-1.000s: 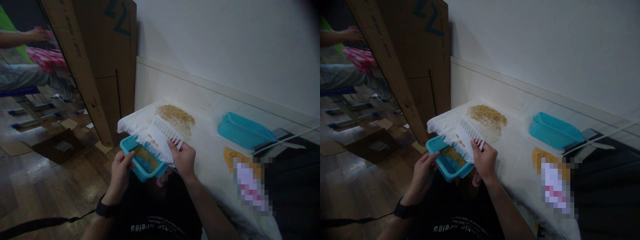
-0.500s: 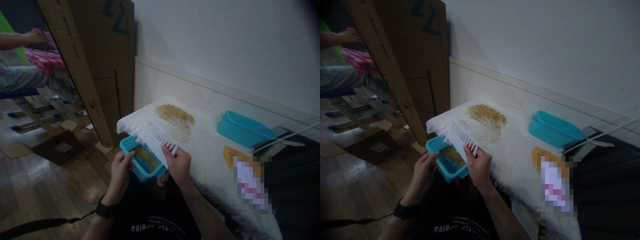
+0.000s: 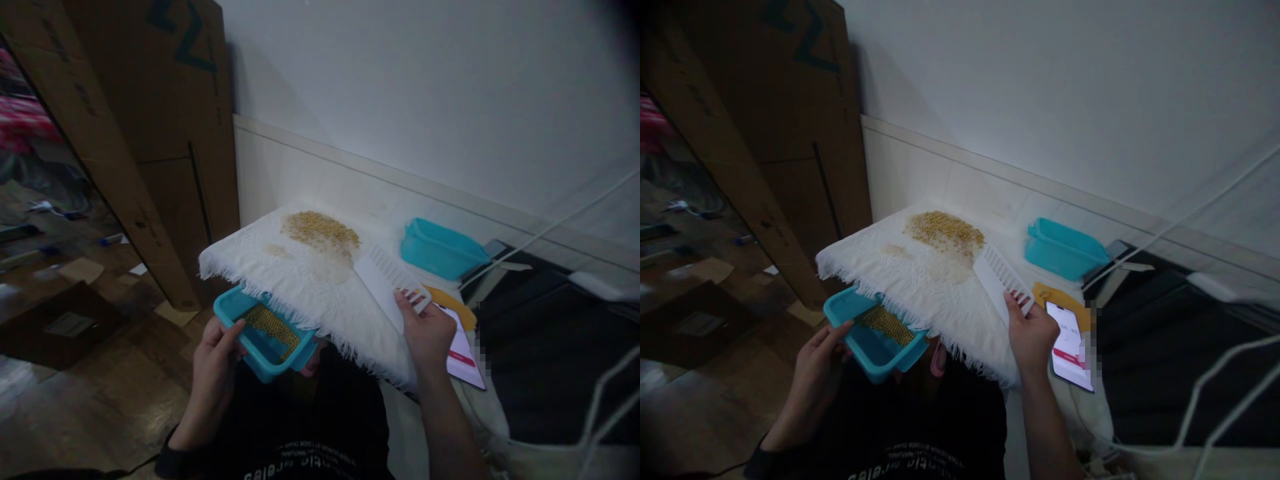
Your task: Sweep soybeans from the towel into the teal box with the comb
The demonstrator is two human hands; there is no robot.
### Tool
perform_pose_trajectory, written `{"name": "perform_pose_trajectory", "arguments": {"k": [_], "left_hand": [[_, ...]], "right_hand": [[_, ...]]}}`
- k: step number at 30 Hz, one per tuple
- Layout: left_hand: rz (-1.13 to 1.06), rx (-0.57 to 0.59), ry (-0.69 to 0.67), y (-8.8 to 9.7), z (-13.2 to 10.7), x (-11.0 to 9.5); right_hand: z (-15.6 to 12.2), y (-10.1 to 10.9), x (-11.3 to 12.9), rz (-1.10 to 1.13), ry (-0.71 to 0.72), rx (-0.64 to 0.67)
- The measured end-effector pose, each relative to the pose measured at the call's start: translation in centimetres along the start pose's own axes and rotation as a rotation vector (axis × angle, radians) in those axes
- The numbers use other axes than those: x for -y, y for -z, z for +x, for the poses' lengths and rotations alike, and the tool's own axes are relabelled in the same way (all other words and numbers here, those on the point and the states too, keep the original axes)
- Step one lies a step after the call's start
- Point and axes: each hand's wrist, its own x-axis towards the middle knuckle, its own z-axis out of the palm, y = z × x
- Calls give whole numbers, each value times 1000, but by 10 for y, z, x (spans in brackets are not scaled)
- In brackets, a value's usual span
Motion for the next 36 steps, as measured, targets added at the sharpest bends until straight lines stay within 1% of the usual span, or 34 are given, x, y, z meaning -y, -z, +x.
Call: {"name": "perform_pose_trajectory", "arguments": {"k": [5, 10, 16, 21, 26, 31, 36], "left_hand": [[18, -48, 64, -5, -4, 3], [12, -32, 60, -8, -6, 5], [-30, -16, 89, -10, -8, 7], [-14, -14, 67, -8, -7, 11], [-5, 5, 60, -8, -8, 7], [-10, 2, 67, -8, -9, 3], [-19, -10, 79, -5, -8, 5]], "right_hand": [[1, -4, -13, 0, -16, 17], [14, -11, -18, 19, 0, 103], [29, -23, -20, 73, -28, 171], [43, -37, -15, 91, 3, 239], [52, -53, -6, 81, 35, 252], [53, -68, -2, 111, 56, 295], [51, -80, -1, 132, 82, 309]]}}
